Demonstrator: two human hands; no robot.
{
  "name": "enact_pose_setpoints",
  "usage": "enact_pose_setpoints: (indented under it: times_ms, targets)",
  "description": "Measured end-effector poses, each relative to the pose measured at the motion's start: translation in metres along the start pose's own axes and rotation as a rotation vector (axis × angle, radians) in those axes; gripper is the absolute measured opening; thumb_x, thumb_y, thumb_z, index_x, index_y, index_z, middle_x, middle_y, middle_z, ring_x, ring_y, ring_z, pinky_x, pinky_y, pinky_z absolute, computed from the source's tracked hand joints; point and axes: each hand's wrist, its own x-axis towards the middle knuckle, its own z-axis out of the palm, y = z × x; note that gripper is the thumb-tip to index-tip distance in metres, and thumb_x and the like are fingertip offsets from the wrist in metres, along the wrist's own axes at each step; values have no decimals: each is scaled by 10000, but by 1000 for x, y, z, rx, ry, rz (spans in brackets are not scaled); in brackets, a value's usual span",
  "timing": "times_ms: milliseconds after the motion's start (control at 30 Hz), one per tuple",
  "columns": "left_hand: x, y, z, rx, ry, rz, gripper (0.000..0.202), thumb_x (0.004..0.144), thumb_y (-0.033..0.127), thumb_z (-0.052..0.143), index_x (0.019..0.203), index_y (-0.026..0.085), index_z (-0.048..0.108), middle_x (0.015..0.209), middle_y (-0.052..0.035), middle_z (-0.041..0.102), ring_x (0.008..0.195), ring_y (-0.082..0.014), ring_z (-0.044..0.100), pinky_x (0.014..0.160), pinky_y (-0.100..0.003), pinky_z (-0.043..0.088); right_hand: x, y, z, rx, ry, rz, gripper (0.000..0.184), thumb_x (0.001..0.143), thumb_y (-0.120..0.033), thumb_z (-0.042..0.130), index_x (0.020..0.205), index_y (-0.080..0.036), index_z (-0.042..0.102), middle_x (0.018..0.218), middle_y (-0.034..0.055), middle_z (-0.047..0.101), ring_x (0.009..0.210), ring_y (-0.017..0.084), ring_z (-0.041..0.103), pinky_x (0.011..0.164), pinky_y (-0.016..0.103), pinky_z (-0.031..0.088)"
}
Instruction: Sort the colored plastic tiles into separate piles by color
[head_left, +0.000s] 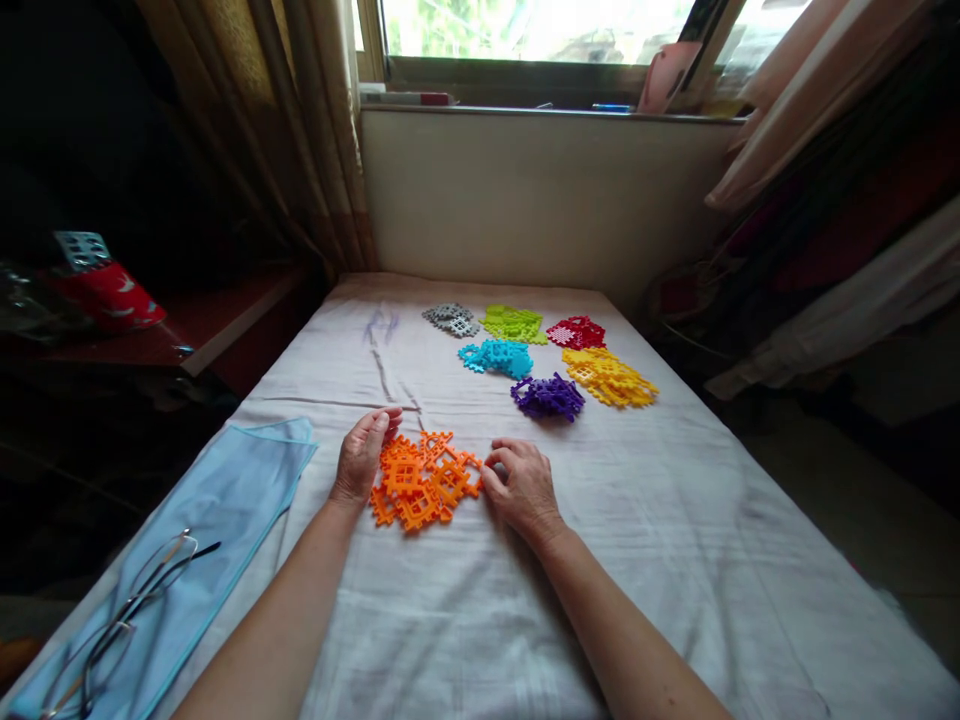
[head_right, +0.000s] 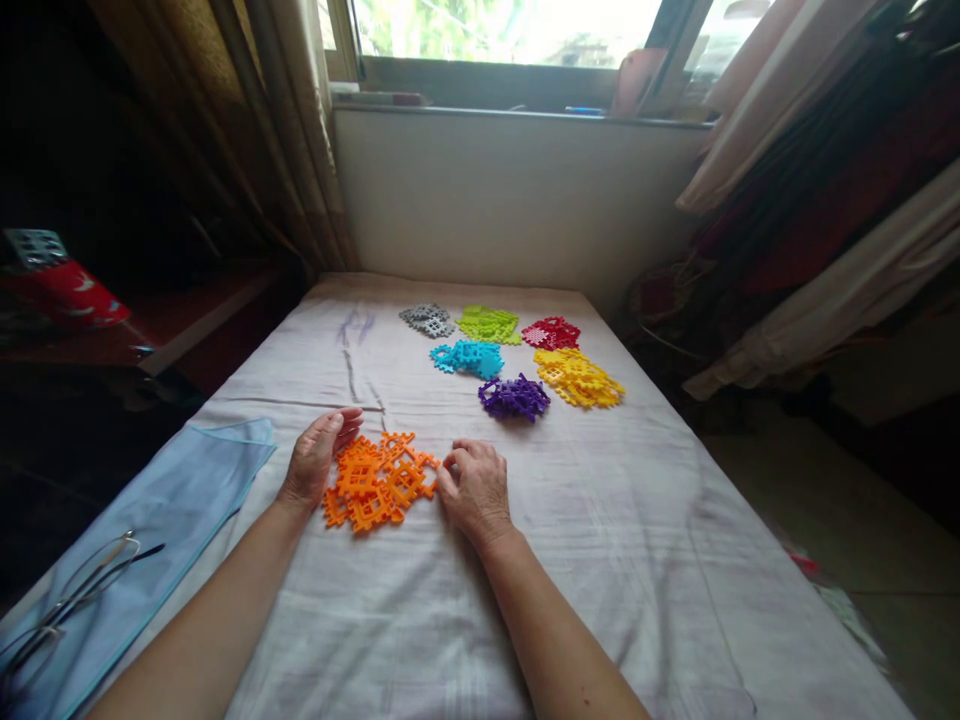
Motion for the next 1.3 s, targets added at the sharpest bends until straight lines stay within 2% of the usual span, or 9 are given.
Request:
enact_pose_setpoints:
  times_ms: [167, 433, 600, 800, 933, 1100, 1167, 1233, 1300]
  targets:
    - [-2, 2, 0, 22, -34, 13, 527, 740, 646, 643, 952, 169, 713, 986, -97, 728, 971, -227, 670, 927, -378, 507, 2, -1, 2, -2, 35, -24, 48, 796, -244, 665, 750, -233, 657, 1084, 63, 689, 1035, 253, 565, 885, 401, 393]
    - [-4, 3, 0, 36, -48, 10, 550, 718, 666, 654, 932, 164, 719, 943, -93, 733, 950, -226, 672, 890, -359, 518, 4, 6, -1, -10, 41, -16, 114, 799, -202, 633, 690, -222, 611, 1069, 64, 695, 1002, 238, 581, 864, 378, 407]
    - [-5, 4, 0, 25, -37, -9, 562, 707, 671, 664, 941, 163, 719, 963, -91, 730, 940, -221, 669, 899, -362, 515, 7, 28, -7, -44, 126, 15, 91, 815, -235, 620, 725, -217, 617, 1039, 72, 702, 981, 242, 588, 866, 374, 406]
    - [-5, 1, 0, 29, -48, -10, 561, 718, 669, 657, 950, 162, 721, 974, -97, 729, 971, -241, 662, 933, -398, 505, 11, 61, -19, -132, 218, 115, 124, 815, -301, 615, 723, -219, 622, 1026, 78, 703, 961, 260, 575, 833, 382, 402]
    - [-5, 0, -1, 41, -60, -11, 549, 737, 662, 642, 957, 165, 721, 981, -96, 731, 973, -240, 662, 930, -392, 506, 11, 71, -24, -205, 235, 173, 107, 788, -292, 617, 710, -221, 635, 1044, 89, 696, 981, 283, 562, 824, 406, 401]
    - [-5, -1, -1, 87, -49, 23, 524, 765, 653, 616, 951, 176, 725, 989, -94, 735, 997, -246, 659, 941, -390, 500, 11, 73, -24, -218, 258, 187, 135, 795, -307, 590, 700, -227, 643, 1047, 96, 686, 989, 289, 548, 833, 422, 403]
    - [-5, -1, -1, 99, -48, 29, 521, 771, 654, 607, 948, 178, 727, 994, -95, 735, 1008, -250, 656, 948, -392, 495, 11, 70, -26, -212, 277, 185, 131, 809, -310, 574, 750, -222, 650, 1050, 99, 685, 983, 283, 552, 847, 422, 405]
    - [-5, -1, -1, 101, -51, 29, 529, 768, 660, 604, 945, 177, 727, 993, -97, 735, 1008, -252, 655, 947, -395, 495, 10, 63, -28, -189, 303, 149, 126, 825, -293, 559, 823, -216, 658, 1073, 99, 685, 999, 278, 558, 870, 420, 406]
    - [-5, -1, 0, 99, -53, 28, 534, 764, 663, 605, 942, 175, 727, 985, -97, 735, 998, -250, 656, 941, -395, 497, 7, 49, -28, -132, 308, 56, 132, 848, -269, 542, 858, -221, 664, 1072, 84, 691, 1014, 261, 568, 895, 408, 408]
